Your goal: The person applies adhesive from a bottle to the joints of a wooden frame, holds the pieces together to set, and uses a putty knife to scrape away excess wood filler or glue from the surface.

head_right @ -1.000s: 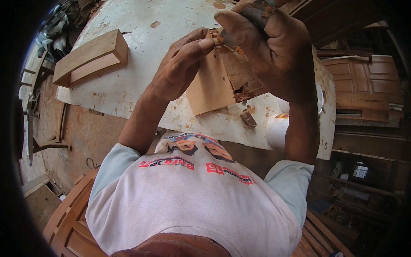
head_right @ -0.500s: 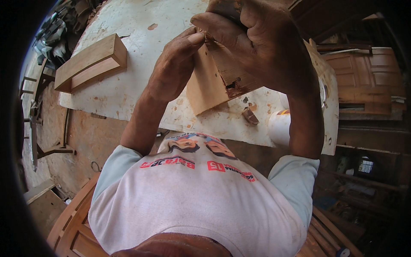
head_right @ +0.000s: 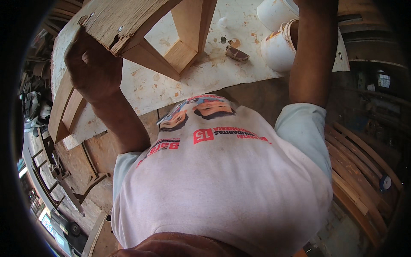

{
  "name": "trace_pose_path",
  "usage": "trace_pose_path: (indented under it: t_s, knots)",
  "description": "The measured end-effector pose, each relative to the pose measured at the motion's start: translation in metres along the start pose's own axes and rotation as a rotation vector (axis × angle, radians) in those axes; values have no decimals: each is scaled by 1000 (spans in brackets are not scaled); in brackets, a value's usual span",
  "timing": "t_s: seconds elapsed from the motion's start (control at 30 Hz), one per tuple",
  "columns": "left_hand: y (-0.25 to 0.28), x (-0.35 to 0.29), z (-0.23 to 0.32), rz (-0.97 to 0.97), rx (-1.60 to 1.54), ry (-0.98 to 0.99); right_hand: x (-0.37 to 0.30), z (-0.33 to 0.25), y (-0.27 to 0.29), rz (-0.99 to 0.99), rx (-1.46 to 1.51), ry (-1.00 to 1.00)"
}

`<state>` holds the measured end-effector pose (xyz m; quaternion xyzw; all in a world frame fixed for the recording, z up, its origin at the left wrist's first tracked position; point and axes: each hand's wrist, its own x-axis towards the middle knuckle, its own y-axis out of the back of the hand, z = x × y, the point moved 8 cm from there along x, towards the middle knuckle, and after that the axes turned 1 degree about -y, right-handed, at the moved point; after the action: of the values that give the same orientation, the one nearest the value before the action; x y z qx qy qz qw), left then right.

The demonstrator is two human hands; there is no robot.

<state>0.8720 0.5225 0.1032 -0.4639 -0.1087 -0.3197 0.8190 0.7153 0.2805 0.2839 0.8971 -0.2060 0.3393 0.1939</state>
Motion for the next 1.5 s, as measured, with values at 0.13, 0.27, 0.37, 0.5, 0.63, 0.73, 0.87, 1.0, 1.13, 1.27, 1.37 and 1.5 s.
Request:
trace_pose_path:
  t_s: [0.13,0.27,0.37,0.5,0.63,0.73,0.87,1.0,1.13,1.27,1.37,1.5]
  knots:
    - [-22,-7,19,-125,82,-28,-103,143,60,26,-277,-530]
    - [-9,-12,21,290,133,84,-214,261,61,-156,-524,-883]
    - [-13,-11,30,68,729,-237,-264,303,83,-147,-559,-1071]
    - [-13,-11,36,-21,332,-35,-253,301,72,-491,-1133,-1030]
    - [5,-31,31,111,427,-88,-211,283,36,-340,-1128,-807]
    - [-67,1,3,-176,-193,129,-206,305,36,-263,-1055,-793]
    - [-61,-5,10,0,102,149,-205,331,14,-211,-937,-699]
    - [-65,-3,11,48,170,136,-202,346,12,-205,-857,-621]
    - [-62,3,7,-10,104,137,-200,347,26,-26,-519,-694]
    - [-58,2,5,59,131,156,-141,266,40,78,-391,-584]
    - [-46,3,-3,52,193,118,-83,156,44,109,-572,-337]
    - [-47,2,2,44,311,103,-44,44,28,216,-431,-77]
